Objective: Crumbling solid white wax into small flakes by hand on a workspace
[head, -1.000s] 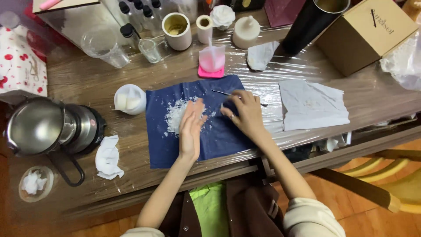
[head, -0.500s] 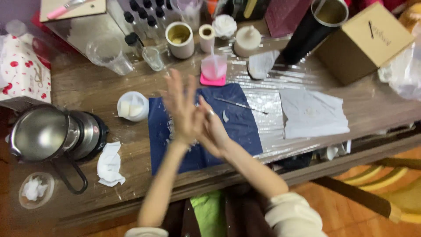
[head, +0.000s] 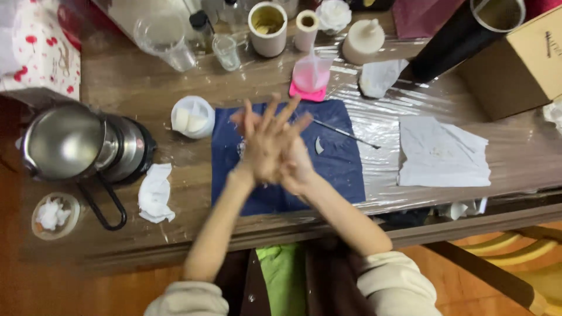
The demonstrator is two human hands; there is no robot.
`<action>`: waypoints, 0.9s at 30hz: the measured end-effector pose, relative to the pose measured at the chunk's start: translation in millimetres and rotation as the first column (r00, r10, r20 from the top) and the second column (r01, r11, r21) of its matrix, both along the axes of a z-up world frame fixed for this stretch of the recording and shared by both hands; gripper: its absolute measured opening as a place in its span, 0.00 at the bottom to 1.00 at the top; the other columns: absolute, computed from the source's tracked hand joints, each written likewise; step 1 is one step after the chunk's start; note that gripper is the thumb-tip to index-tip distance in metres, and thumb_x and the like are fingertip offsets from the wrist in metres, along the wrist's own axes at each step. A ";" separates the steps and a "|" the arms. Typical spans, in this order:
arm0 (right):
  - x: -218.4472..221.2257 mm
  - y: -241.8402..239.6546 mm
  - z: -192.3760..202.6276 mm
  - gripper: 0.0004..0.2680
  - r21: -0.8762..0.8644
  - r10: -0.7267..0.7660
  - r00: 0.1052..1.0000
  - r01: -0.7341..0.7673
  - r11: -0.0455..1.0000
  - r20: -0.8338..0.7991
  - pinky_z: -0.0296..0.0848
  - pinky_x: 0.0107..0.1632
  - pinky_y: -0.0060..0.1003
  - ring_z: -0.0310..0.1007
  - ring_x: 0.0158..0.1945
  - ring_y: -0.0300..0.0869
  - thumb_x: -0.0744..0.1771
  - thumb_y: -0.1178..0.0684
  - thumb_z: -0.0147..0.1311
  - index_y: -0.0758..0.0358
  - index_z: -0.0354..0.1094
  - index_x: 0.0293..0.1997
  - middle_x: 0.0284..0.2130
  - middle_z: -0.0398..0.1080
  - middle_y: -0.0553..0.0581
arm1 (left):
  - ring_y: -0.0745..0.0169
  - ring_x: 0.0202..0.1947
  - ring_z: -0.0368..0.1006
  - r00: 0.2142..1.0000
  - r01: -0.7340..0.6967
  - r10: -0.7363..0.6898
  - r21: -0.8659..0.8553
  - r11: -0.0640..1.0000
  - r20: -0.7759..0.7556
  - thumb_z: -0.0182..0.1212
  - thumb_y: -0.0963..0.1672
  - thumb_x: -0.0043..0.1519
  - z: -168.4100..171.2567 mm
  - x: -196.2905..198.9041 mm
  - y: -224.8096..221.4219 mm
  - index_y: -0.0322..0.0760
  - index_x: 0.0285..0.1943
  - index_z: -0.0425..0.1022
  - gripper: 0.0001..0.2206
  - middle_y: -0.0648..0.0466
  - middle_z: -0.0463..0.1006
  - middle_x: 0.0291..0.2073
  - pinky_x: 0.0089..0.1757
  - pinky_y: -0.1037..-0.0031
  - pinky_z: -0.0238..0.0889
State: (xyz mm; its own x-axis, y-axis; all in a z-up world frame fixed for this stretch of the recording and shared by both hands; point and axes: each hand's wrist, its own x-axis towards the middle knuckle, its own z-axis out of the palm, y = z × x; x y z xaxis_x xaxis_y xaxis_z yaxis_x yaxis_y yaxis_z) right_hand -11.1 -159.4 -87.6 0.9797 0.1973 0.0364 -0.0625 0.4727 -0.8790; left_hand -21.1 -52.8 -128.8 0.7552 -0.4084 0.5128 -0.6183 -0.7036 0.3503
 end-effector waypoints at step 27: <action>-43.4 -36.9 9.2 0.13 -0.339 0.187 0.355 0.437 0.833 0.916 0.70 0.49 0.42 0.74 0.48 0.50 0.61 0.42 0.51 0.58 0.74 0.39 0.40 0.75 0.57 | 0.69 0.23 0.70 0.912 -0.381 0.059 -0.787 0.486 -0.405 0.38 0.52 0.66 3.0 22.2 17.0 0.42 0.34 0.79 0.22 0.56 0.75 0.16 0.36 0.79 0.63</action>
